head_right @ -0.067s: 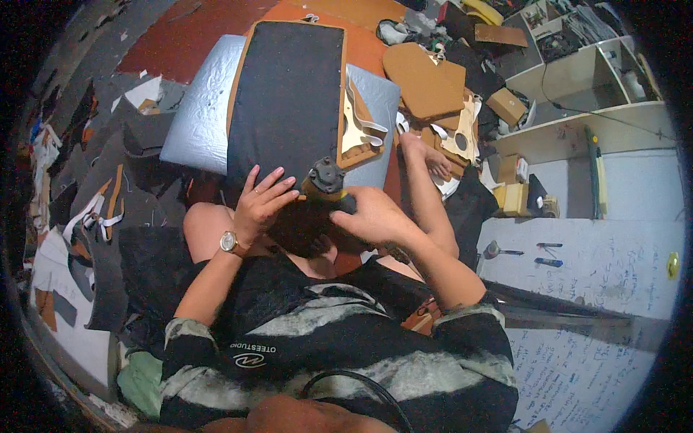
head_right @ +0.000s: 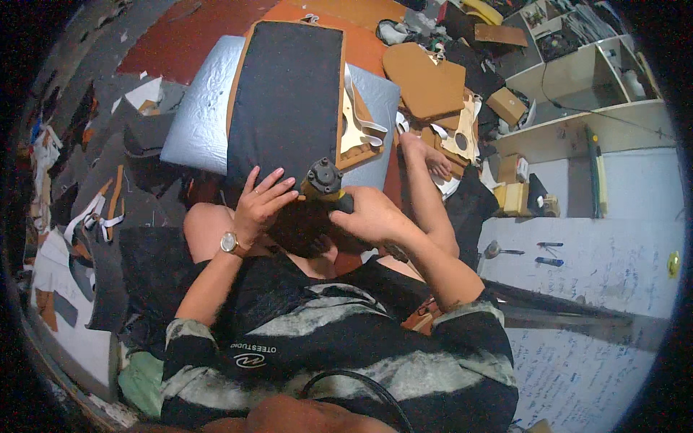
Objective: The person staples black fabric onto a wooden seat cushion frame using a staple gun, then cuts a circular hole in the fabric with a utility knife, and finally trims excess fabric with scissors.
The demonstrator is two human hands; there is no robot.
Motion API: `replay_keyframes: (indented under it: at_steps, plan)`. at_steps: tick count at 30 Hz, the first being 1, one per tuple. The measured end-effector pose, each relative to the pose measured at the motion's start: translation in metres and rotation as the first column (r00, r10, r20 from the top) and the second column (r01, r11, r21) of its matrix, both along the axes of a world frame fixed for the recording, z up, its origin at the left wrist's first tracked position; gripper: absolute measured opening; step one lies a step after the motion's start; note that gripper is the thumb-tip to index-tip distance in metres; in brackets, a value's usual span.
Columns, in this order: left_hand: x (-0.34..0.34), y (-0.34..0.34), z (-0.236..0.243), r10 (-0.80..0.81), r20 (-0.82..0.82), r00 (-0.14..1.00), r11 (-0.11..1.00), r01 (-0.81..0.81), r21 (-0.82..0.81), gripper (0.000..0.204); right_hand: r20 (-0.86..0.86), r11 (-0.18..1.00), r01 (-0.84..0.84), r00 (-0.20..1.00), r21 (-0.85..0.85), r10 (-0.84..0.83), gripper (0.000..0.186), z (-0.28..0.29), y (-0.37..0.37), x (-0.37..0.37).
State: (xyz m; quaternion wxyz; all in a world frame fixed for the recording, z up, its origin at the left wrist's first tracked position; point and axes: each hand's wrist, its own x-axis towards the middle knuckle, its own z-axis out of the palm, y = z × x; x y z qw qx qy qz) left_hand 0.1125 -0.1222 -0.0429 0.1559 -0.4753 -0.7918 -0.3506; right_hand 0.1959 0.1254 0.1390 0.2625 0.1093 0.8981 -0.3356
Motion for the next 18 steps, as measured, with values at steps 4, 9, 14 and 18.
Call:
replay_keyframes:
  at_steps: [4,9,14,18]
  plan:
    - [-0.006,-0.010,0.043,0.067,0.187,0.980,0.991,-0.086,0.097,0.039,-0.179,0.991,0.001,0.984,0.136,0.024,0.056,0.012,0.021,-0.009]
    - [-0.076,-0.037,0.030,0.358,0.843,0.401,0.712,-0.702,0.031,0.049,-0.497,0.941,0.244,0.862,0.234,-0.100,0.058,-0.054,0.106,-0.034]
    - [-0.087,-0.018,0.036,-0.037,0.993,-0.113,0.874,-0.485,-0.023,0.071,-0.680,0.831,0.446,0.724,0.334,-0.115,0.065,-0.128,0.133,-0.066]
    - [-0.075,-0.003,0.029,0.131,0.985,0.109,0.871,-0.487,-0.062,0.073,-0.768,0.818,0.511,0.624,0.262,-0.143,0.065,-0.169,0.150,-0.070]
